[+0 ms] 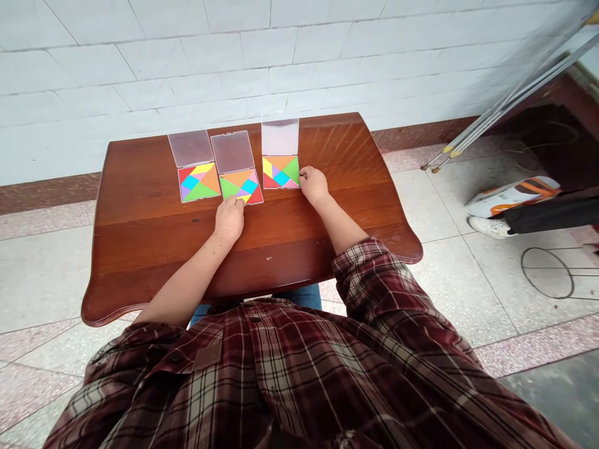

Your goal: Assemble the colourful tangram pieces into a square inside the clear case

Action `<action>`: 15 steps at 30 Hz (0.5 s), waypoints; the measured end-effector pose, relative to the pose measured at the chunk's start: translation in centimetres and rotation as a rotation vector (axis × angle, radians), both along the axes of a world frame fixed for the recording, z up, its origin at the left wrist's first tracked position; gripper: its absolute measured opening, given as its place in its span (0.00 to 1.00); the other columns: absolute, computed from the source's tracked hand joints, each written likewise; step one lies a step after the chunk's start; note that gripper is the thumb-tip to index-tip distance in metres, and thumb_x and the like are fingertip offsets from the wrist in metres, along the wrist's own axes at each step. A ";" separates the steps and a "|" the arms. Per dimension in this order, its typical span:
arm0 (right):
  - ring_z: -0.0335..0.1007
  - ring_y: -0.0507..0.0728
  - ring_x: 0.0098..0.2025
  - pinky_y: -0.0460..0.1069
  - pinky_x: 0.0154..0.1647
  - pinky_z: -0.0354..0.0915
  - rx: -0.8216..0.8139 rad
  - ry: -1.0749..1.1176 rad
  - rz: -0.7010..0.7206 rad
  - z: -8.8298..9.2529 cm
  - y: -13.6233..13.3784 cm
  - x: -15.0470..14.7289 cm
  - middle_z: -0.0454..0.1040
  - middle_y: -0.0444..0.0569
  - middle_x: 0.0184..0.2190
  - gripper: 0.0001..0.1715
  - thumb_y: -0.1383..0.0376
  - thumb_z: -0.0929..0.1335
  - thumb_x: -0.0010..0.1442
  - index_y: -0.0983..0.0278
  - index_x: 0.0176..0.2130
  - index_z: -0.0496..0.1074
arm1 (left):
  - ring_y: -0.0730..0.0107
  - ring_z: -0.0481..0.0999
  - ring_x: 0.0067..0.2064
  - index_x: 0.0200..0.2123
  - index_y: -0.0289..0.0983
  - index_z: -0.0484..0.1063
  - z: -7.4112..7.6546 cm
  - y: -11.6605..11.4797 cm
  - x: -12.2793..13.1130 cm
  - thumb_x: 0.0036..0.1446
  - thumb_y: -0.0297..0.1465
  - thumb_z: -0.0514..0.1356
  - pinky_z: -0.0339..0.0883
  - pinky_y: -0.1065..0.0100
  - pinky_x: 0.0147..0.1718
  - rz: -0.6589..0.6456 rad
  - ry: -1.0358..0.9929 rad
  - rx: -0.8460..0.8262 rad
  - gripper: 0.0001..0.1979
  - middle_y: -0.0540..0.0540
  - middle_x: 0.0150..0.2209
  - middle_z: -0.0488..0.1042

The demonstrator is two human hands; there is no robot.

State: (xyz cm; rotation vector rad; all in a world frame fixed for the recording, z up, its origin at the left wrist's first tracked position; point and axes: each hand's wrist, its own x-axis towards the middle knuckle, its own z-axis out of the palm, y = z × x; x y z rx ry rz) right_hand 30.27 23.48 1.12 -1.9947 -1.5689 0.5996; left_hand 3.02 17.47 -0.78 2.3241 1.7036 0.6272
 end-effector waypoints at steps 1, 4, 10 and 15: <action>0.72 0.61 0.40 0.58 0.49 0.68 0.000 -0.023 0.010 0.1 -0.2 -0.1 0.78 0.54 0.38 0.15 0.73 0.63 0.56 0.65 0.41 0.76 | 0.55 0.71 0.37 0.31 0.39 0.67 0.2 -0.7 0.0 0.52 0.19 0.51 0.66 0.58 0.39 -0.011 0.042 0.003 0.10 0.41 0.34 0.70; 0.72 0.62 0.41 0.59 0.49 0.68 -0.031 -0.063 0.025 0.5 -0.7 -0.2 0.78 0.56 0.40 0.15 0.73 0.64 0.56 0.65 0.41 0.76 | 0.52 0.73 0.38 0.32 0.38 0.70 0.8 -3.3 -0.1 0.54 0.19 0.50 0.66 0.57 0.38 -0.033 0.145 -0.013 0.12 0.39 0.35 0.72; 0.71 0.64 0.49 0.60 0.54 0.65 0.061 0.004 -0.028 1.7 -4.0 -0.6 0.76 0.59 0.47 0.20 0.70 0.65 0.60 0.69 0.52 0.73 | 0.53 0.76 0.41 0.39 0.35 0.75 2.1 -8.8 -0.7 0.60 0.20 0.50 0.70 0.58 0.41 -0.122 0.315 -0.037 0.14 0.37 0.37 0.75; 0.74 0.58 0.43 0.54 0.51 0.67 0.021 0.223 0.184 1.2 -10.6 -4.3 0.78 0.52 0.40 0.15 0.68 0.65 0.62 0.67 0.48 0.73 | 0.57 0.75 0.39 0.38 0.37 0.76 2.1 -12.0 -1.4 0.61 0.22 0.51 0.71 0.60 0.41 -0.182 0.336 0.016 0.14 0.39 0.37 0.76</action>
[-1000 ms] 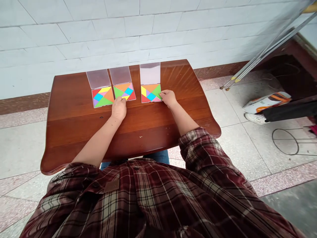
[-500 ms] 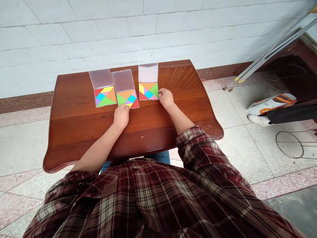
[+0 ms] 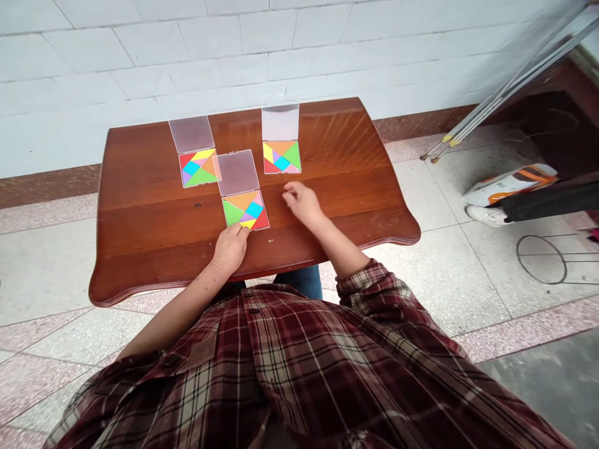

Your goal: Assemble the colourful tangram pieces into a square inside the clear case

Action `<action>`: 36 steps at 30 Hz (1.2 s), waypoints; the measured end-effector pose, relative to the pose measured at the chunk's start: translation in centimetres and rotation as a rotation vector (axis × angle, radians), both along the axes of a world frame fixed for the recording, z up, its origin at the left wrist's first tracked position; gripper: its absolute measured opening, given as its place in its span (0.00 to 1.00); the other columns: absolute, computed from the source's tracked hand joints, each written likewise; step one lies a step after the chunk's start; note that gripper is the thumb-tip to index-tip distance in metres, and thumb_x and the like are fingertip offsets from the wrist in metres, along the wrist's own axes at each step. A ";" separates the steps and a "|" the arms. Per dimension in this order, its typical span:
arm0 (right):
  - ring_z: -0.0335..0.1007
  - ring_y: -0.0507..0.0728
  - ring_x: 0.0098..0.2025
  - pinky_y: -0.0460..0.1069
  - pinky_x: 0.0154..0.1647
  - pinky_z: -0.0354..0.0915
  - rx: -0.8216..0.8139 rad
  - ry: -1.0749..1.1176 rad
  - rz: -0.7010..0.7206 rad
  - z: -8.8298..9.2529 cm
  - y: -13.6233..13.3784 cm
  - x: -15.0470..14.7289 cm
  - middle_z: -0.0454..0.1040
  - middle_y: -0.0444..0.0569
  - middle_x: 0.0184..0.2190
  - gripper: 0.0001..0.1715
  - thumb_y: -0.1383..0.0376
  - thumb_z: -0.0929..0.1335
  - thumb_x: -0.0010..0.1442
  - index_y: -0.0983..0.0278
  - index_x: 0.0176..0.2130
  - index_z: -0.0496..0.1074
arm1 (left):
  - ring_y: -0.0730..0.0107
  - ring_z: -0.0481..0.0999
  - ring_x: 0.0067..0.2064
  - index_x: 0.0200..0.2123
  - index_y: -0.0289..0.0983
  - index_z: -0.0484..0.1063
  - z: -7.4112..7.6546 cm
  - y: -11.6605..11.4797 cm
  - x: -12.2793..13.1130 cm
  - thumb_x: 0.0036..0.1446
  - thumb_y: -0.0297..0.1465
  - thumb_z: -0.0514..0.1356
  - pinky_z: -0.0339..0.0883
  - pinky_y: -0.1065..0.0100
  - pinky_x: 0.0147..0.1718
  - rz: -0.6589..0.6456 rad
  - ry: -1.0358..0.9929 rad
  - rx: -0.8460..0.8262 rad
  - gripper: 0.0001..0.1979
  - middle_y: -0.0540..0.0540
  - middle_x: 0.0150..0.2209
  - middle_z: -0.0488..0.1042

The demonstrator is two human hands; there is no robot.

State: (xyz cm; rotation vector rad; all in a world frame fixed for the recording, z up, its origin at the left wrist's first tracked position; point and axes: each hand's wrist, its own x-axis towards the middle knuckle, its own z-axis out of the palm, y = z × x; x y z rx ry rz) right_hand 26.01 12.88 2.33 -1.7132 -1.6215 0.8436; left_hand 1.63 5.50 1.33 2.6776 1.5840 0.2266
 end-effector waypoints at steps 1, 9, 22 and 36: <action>0.74 0.57 0.42 0.53 0.50 0.68 -0.027 0.025 0.075 -0.2 -1.4 -1.0 0.78 0.50 0.39 0.14 0.69 0.65 0.62 0.66 0.48 0.73 | 0.58 0.75 0.38 0.39 0.37 0.76 0.0 -0.5 -0.1 0.61 0.22 0.51 0.71 0.60 0.40 -0.012 -0.002 0.003 0.14 0.39 0.37 0.76; 0.72 0.60 0.47 0.54 0.49 0.68 0.045 -0.143 0.243 -1.0 -7.2 -4.9 0.77 0.51 0.42 0.13 0.68 0.65 0.62 0.62 0.47 0.73 | 0.60 0.74 0.35 0.36 0.39 0.75 0.4 -4.2 -1.1 0.66 0.28 0.49 0.69 0.63 0.36 -0.119 -0.198 -0.096 0.15 0.41 0.34 0.75; 0.70 0.62 0.51 0.55 0.58 0.65 0.167 -0.245 0.221 -2.0 -10.2 -6.0 0.76 0.57 0.47 0.18 0.66 0.62 0.66 0.64 0.51 0.74 | 0.41 0.68 0.61 0.60 0.34 0.66 -1.7 -1.4 -3.2 0.60 0.43 0.58 0.62 0.46 0.59 0.237 -0.422 0.037 0.29 0.30 0.60 0.69; 0.71 0.61 0.45 0.54 0.52 0.67 0.272 -0.259 0.244 -2.9 -10.5 -5.9 0.77 0.55 0.42 0.13 0.64 0.63 0.67 0.65 0.48 0.73 | 0.40 0.65 0.64 0.64 0.30 0.61 -2.1 -1.8 -3.2 0.63 0.46 0.53 0.59 0.43 0.63 0.199 -0.411 0.012 0.33 0.28 0.64 0.66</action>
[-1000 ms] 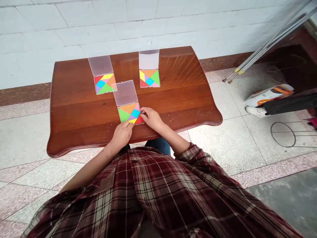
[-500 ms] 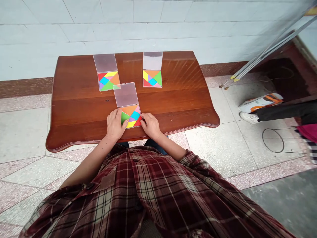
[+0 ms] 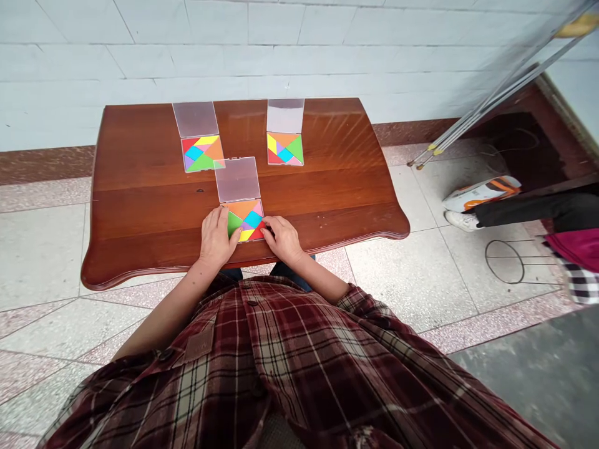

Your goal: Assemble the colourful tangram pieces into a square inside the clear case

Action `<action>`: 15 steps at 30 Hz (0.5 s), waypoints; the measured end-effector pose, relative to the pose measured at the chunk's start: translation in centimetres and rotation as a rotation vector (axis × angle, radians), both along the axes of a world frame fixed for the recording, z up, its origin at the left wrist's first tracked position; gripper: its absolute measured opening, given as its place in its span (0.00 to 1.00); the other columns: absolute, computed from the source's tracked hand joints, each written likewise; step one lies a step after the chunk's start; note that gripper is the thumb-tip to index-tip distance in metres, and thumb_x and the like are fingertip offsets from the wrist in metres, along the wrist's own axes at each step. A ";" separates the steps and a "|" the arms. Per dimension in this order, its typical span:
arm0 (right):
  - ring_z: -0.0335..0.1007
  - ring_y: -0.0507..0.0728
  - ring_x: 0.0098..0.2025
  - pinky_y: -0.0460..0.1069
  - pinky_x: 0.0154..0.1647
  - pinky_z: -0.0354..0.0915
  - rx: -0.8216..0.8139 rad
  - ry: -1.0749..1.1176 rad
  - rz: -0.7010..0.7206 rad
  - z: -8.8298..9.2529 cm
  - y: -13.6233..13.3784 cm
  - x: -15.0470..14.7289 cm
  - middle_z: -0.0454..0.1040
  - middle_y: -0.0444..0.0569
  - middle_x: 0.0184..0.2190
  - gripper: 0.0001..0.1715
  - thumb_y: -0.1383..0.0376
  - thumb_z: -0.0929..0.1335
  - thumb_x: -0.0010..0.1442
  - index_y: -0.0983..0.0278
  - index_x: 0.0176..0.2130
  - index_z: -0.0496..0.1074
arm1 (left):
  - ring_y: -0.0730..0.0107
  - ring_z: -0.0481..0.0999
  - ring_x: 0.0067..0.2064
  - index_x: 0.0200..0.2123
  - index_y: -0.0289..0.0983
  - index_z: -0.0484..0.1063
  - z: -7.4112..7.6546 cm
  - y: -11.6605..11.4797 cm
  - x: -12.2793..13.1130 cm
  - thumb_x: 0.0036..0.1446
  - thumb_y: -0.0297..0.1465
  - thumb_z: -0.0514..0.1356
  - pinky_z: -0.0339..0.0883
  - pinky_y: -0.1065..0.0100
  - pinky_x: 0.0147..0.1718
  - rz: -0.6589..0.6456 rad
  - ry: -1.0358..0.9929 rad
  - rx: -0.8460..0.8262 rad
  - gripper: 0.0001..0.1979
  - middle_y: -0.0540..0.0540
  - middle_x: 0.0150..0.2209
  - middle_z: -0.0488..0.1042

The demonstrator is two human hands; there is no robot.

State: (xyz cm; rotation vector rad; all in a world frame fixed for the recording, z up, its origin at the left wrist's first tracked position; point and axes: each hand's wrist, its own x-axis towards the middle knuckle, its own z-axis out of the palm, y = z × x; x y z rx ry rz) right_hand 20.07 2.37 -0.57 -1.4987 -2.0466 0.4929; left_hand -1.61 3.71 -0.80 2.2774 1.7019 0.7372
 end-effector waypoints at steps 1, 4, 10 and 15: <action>0.71 0.60 0.46 0.54 0.53 0.67 -0.005 -0.001 0.000 0.0 0.0 0.0 0.77 0.55 0.42 0.13 0.65 0.63 0.67 0.65 0.48 0.73 | 0.40 0.66 0.64 0.64 0.30 0.61 0.0 0.0 0.0 0.63 0.45 0.53 0.59 0.42 0.63 0.002 -0.002 0.001 0.33 0.28 0.63 0.66; 0.71 0.60 0.47 0.54 0.54 0.66 -0.007 0.005 -0.005 -0.1 0.1 0.0 0.77 0.54 0.43 0.13 0.65 0.63 0.67 0.64 0.48 0.73 | 0.39 0.66 0.64 0.63 0.29 0.62 -0.2 0.2 -0.1 0.63 0.45 0.54 0.60 0.42 0.63 0.009 -0.008 0.002 0.33 0.27 0.63 0.66; 0.71 0.59 0.45 0.54 0.52 0.68 0.022 0.034 -0.007 -0.4 0.2 0.3 0.78 0.52 0.42 0.13 0.65 0.63 0.66 0.62 0.47 0.74 | 0.40 0.66 0.64 0.63 0.30 0.62 -0.3 0.2 -0.1 0.61 0.42 0.55 0.60 0.42 0.63 0.013 -0.052 0.001 0.31 0.28 0.63 0.67; 0.72 0.60 0.44 0.55 0.51 0.67 0.021 0.058 -0.023 -0.6 0.1 0.4 0.77 0.53 0.41 0.13 0.65 0.63 0.66 0.63 0.47 0.74 | 0.47 0.68 0.62 0.63 0.30 0.62 -0.1 0.1 -0.1 0.61 0.33 0.51 0.61 0.46 0.63 0.028 -0.123 -0.021 0.27 0.30 0.60 0.69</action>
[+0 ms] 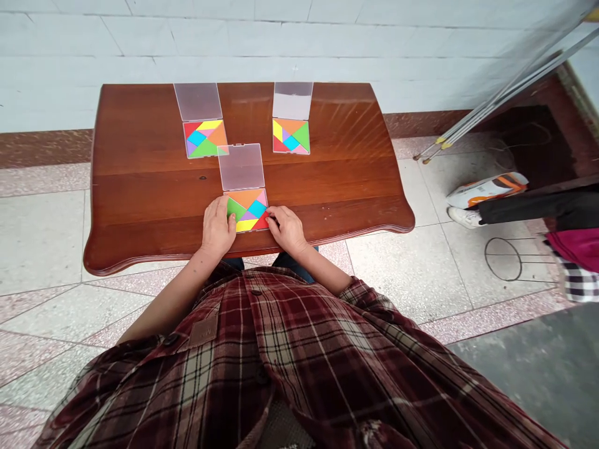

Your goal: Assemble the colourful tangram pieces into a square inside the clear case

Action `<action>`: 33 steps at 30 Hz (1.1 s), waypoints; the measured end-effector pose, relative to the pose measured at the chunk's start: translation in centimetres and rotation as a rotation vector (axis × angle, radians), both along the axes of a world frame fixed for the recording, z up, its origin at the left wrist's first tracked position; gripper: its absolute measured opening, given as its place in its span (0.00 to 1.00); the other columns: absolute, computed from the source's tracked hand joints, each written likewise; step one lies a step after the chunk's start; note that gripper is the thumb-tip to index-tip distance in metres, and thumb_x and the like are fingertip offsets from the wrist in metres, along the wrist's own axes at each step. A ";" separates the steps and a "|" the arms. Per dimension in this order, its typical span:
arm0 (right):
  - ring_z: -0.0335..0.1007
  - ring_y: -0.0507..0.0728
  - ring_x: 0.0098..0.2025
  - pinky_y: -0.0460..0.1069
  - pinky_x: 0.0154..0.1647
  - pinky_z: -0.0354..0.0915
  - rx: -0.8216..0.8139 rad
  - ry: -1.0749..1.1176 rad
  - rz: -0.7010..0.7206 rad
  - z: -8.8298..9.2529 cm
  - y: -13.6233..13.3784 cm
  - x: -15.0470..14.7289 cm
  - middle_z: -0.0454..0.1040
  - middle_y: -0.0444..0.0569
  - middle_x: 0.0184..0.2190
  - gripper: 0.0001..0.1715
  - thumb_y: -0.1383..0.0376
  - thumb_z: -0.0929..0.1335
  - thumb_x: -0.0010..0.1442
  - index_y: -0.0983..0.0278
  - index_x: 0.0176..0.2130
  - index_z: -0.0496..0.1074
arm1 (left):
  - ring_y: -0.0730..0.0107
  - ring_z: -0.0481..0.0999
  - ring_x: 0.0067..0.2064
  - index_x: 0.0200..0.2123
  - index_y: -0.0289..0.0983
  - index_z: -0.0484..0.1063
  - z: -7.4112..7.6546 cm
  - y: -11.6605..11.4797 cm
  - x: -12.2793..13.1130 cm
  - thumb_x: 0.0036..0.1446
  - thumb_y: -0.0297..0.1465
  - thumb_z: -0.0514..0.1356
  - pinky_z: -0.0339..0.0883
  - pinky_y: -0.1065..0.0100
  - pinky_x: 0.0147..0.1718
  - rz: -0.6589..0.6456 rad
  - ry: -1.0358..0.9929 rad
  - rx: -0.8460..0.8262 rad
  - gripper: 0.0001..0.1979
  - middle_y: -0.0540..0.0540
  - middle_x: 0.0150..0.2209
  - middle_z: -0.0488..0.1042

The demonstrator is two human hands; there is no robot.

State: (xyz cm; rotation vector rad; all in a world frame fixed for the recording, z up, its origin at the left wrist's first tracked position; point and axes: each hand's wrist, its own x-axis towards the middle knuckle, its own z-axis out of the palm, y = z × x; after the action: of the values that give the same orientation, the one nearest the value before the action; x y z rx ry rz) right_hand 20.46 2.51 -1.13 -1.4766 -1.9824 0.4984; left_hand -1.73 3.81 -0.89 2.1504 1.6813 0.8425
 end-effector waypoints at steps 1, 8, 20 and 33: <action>0.72 0.60 0.44 0.54 0.51 0.67 -0.001 0.000 0.002 0.0 0.0 0.0 0.77 0.53 0.41 0.13 0.65 0.63 0.66 0.63 0.46 0.74 | 0.48 0.69 0.62 0.63 0.30 0.62 0.0 0.0 0.0 0.61 0.32 0.51 0.61 0.46 0.63 0.006 -0.011 -0.004 0.27 0.31 0.60 0.70; 0.71 0.59 0.43 0.54 0.49 0.67 -0.003 0.005 -0.002 0.1 -0.1 0.0 0.77 0.52 0.40 0.13 0.65 0.62 0.66 0.62 0.45 0.74 | 0.49 0.69 0.61 0.62 0.33 0.62 -0.1 -0.1 -0.1 0.59 0.29 0.51 0.62 0.46 0.63 0.013 -0.024 0.003 0.27 0.33 0.59 0.70; 0.71 0.60 0.45 0.54 0.51 0.67 -0.011 -0.020 0.000 0.2 -0.1 0.1 0.77 0.53 0.41 0.13 0.65 0.62 0.66 0.62 0.46 0.74 | 0.54 0.72 0.60 0.59 0.35 0.64 0.0 -0.1 -0.5 0.60 0.29 0.49 0.65 0.50 0.63 0.049 -0.134 0.006 0.24 0.36 0.58 0.73; 0.71 0.60 0.45 0.54 0.52 0.67 -0.035 -0.027 -0.002 0.3 -0.1 0.0 0.78 0.53 0.42 0.13 0.66 0.62 0.66 0.62 0.46 0.74 | 0.60 0.76 0.55 0.56 0.38 0.65 -0.1 -0.2 -0.7 0.60 0.28 0.48 0.68 0.55 0.61 0.100 -0.218 0.035 0.21 0.40 0.53 0.76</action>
State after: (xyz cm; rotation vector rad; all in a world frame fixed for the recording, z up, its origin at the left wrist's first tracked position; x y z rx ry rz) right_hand 20.45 2.40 -0.79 -1.5137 -2.0026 0.5179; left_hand -2.45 3.64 -0.98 1.9292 1.6839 1.0990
